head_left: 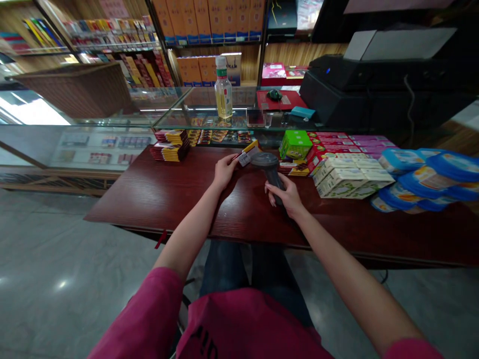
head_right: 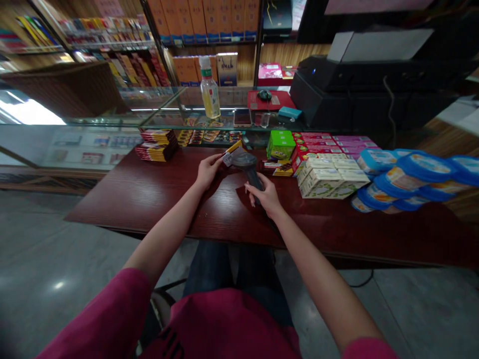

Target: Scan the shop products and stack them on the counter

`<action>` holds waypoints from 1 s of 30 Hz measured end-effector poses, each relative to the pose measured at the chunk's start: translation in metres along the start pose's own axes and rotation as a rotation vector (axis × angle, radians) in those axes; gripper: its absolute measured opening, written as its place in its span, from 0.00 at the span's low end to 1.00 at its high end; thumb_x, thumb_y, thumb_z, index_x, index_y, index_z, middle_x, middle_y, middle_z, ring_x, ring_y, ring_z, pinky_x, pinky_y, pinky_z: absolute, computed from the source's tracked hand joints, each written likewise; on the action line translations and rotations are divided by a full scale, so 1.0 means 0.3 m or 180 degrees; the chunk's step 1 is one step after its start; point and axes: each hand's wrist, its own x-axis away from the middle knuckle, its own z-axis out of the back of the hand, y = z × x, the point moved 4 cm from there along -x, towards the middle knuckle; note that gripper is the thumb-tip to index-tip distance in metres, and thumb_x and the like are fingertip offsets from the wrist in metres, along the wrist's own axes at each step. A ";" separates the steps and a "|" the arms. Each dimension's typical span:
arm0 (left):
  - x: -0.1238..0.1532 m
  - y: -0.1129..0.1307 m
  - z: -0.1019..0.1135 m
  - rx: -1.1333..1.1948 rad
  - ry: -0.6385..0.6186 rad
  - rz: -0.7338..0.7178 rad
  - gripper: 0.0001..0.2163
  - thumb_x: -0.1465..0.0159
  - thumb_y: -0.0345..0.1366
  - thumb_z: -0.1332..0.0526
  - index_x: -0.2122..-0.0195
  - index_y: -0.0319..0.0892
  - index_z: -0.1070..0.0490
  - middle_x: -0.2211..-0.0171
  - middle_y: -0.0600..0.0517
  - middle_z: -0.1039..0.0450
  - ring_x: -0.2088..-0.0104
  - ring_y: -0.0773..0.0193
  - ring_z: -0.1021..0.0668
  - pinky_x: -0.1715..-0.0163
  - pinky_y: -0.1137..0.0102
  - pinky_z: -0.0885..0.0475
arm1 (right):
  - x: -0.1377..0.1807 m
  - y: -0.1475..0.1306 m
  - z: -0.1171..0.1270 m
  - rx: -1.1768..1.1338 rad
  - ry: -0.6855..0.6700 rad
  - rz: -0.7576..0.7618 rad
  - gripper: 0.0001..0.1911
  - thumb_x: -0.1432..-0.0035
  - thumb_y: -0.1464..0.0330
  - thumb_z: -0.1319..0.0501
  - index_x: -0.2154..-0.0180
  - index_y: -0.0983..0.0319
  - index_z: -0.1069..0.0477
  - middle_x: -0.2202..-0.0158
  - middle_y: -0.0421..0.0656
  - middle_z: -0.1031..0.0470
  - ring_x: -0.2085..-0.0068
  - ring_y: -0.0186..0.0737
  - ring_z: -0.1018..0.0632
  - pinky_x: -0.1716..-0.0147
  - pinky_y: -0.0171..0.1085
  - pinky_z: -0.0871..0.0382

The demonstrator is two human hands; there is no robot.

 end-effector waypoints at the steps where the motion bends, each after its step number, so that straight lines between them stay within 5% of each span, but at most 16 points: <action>1: 0.004 0.022 0.034 -0.0224 0.0060 -0.0245 0.13 0.29 0.34 0.35 0.47 0.40 0.16 0.47 0.43 0.14 0.47 0.54 0.14 0.43 0.60 0.21 | 0.001 -0.007 -0.001 -0.0023 0.0006 -0.0012 0.24 0.47 0.53 0.21 0.60 0.58 0.28 0.71 0.36 0.22 0.84 0.30 0.29 0.87 0.32 0.35; 7: 0.008 0.128 0.402 -0.1419 0.0510 -0.1143 0.13 0.26 0.33 0.39 0.47 0.47 0.14 0.47 0.46 0.16 0.43 0.56 0.17 0.37 0.63 0.25 | -0.033 -0.024 -0.090 -0.0312 -0.0124 -0.0040 0.19 0.44 0.56 0.23 0.64 0.58 0.28 0.71 0.37 0.22 0.84 0.30 0.30 0.86 0.33 0.35; 12: -0.004 0.096 0.748 -0.2011 0.0742 -0.0902 0.12 0.28 0.35 0.36 0.49 0.49 0.13 0.46 0.47 0.16 0.43 0.56 0.18 0.37 0.64 0.27 | -0.102 0.029 -0.221 -0.0474 -0.0261 -0.0098 0.19 0.46 0.56 0.23 0.66 0.58 0.28 0.72 0.37 0.22 0.85 0.30 0.31 0.87 0.34 0.38; 15: -0.003 0.049 0.887 -0.2120 0.0763 -0.0805 0.13 0.27 0.36 0.38 0.47 0.49 0.14 0.43 0.47 0.16 0.42 0.55 0.18 0.36 0.62 0.27 | -0.126 0.058 -0.262 -0.0381 -0.0283 -0.0166 0.18 0.47 0.57 0.23 0.65 0.58 0.27 0.72 0.38 0.22 0.84 0.30 0.31 0.88 0.34 0.38; 21: -0.070 -0.023 1.009 -0.2472 0.0676 -0.0673 0.17 0.30 0.31 0.40 0.47 0.51 0.14 0.40 0.51 0.16 0.32 0.51 0.24 0.29 0.53 0.33 | -0.127 0.047 -0.259 -0.0193 -0.0396 -0.0148 0.14 0.42 0.58 0.25 0.65 0.57 0.27 0.70 0.39 0.23 0.83 0.31 0.31 0.87 0.36 0.36; 30: -0.129 -0.052 1.012 -0.2614 0.0738 -0.0470 0.24 0.35 0.26 0.40 0.43 0.52 0.16 0.37 0.52 0.18 0.31 0.47 0.25 0.27 0.44 0.35 | -0.128 0.055 -0.251 -0.0146 -0.0382 -0.0198 0.15 0.42 0.57 0.26 0.64 0.56 0.28 0.69 0.39 0.23 0.83 0.31 0.32 0.86 0.36 0.37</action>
